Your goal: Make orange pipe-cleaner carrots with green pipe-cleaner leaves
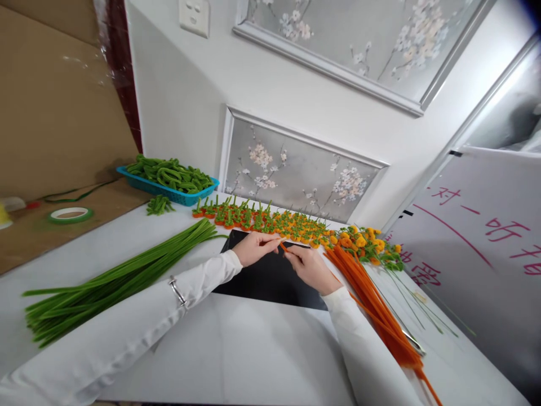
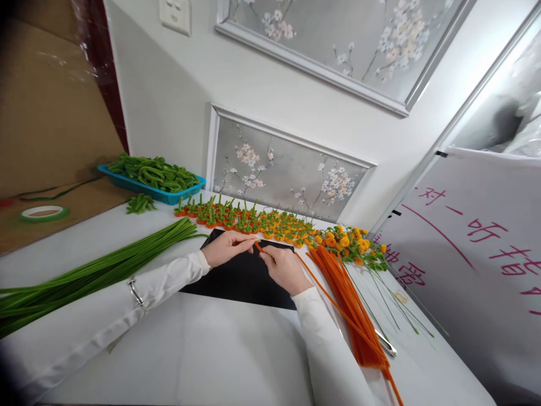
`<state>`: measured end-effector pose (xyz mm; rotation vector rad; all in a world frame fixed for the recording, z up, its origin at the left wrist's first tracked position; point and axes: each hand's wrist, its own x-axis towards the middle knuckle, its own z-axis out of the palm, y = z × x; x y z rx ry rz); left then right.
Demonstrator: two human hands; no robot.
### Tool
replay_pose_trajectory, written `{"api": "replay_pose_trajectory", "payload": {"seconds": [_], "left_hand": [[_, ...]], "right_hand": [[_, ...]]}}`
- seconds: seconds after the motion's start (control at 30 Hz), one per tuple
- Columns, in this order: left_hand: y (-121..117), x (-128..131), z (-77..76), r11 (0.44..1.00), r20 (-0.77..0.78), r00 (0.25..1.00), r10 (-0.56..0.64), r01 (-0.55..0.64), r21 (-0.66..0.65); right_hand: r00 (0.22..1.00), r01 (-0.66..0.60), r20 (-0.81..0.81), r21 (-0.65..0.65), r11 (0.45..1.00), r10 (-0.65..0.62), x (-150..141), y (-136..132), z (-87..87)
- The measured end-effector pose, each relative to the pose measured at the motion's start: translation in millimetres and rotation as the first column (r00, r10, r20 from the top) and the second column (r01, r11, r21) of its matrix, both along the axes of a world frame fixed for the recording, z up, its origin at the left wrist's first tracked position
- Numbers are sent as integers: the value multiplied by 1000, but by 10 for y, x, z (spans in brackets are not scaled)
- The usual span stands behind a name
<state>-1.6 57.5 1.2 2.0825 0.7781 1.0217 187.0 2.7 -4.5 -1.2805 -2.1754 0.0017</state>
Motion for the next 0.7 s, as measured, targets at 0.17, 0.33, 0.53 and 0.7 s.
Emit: {"api": "replay_pose_trajectory", "payload": {"seconds": [0.17,0.33,0.53,0.7], "left_hand": [[11,-18,11,998,-4,998,64,-64,-11],[-16,-67,28,967,-150,960,237,-218,135],[-73,-104,41,871,-359,860,363,-176,459],[-122,-75,51,859,-444,825,349,-92,503]], "right_hand": [[995,91,31,-18,996,-91,-39,-29,33],[984,68,166,4,998,-68,-126,-163,164],[984,-22,178,73,997,8,-115,-178,177],[998,-4,69,197,980,-10,-80,-122,139]]}}
